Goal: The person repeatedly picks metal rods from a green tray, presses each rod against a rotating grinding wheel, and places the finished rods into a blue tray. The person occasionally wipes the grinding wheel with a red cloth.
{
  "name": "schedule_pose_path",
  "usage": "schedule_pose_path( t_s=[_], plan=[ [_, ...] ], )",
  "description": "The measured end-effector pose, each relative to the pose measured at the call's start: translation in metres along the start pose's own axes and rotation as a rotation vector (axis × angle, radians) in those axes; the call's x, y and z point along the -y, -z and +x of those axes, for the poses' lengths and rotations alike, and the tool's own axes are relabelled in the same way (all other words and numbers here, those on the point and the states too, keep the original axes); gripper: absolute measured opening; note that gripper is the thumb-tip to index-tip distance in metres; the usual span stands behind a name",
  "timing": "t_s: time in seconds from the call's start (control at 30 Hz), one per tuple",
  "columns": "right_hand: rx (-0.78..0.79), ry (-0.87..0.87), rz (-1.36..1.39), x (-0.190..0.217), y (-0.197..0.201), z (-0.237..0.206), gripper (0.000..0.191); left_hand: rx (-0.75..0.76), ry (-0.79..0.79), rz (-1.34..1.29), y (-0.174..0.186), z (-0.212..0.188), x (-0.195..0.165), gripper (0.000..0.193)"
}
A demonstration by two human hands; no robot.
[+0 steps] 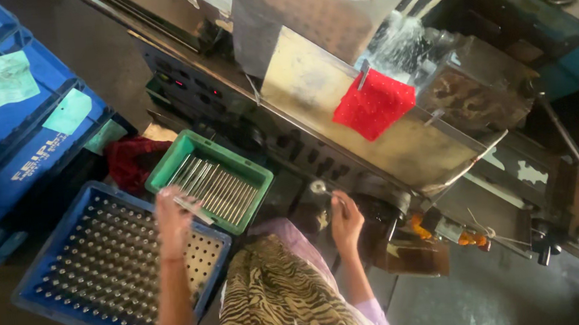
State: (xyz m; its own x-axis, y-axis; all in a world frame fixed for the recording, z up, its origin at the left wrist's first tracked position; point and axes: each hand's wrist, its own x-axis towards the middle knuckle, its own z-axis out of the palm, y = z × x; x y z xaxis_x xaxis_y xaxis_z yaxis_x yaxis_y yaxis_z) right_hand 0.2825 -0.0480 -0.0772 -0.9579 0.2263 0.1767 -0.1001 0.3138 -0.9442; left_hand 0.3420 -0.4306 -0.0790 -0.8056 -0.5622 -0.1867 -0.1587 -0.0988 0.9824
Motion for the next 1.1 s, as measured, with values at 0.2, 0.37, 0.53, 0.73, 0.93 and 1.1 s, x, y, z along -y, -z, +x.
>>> schedule_pose_path(
  t_s=[0.2, 0.37, 0.53, 0.73, 0.93, 1.1],
  plan=[
    [0.06, -0.13, 0.318, 0.048, -0.022, 0.019, 0.022, 0.607, -0.131, -0.115, -0.187, -0.025, -0.003, 0.048],
    [-0.039, -0.043, 0.263, 0.066, -0.007, 0.03, 0.023, 0.881, -0.009, -0.377, -0.242, -0.035, -0.018, 0.044],
    [-0.074, 0.248, -0.002, 0.052, 0.006, 0.031, 0.023, 0.78, -0.2, -0.424, -0.26, -0.046, -0.029, 0.042],
    [0.424, -0.936, 1.022, 0.013, 0.033, 0.042, 0.04, 0.861, -1.416, 0.345, -0.238, -0.005, -0.058, 0.044],
    [0.155, -0.631, 0.749, 0.001, 0.029, 0.065, 0.054, 0.878, -0.815, 0.084, -0.266, -0.007, -0.076, 0.035],
    [0.078, 0.467, -0.266, 0.009, 0.046, 0.082, 0.043, 1.053, 0.075, -0.069, -0.294, -0.004, -0.097, 0.017]
  ],
)
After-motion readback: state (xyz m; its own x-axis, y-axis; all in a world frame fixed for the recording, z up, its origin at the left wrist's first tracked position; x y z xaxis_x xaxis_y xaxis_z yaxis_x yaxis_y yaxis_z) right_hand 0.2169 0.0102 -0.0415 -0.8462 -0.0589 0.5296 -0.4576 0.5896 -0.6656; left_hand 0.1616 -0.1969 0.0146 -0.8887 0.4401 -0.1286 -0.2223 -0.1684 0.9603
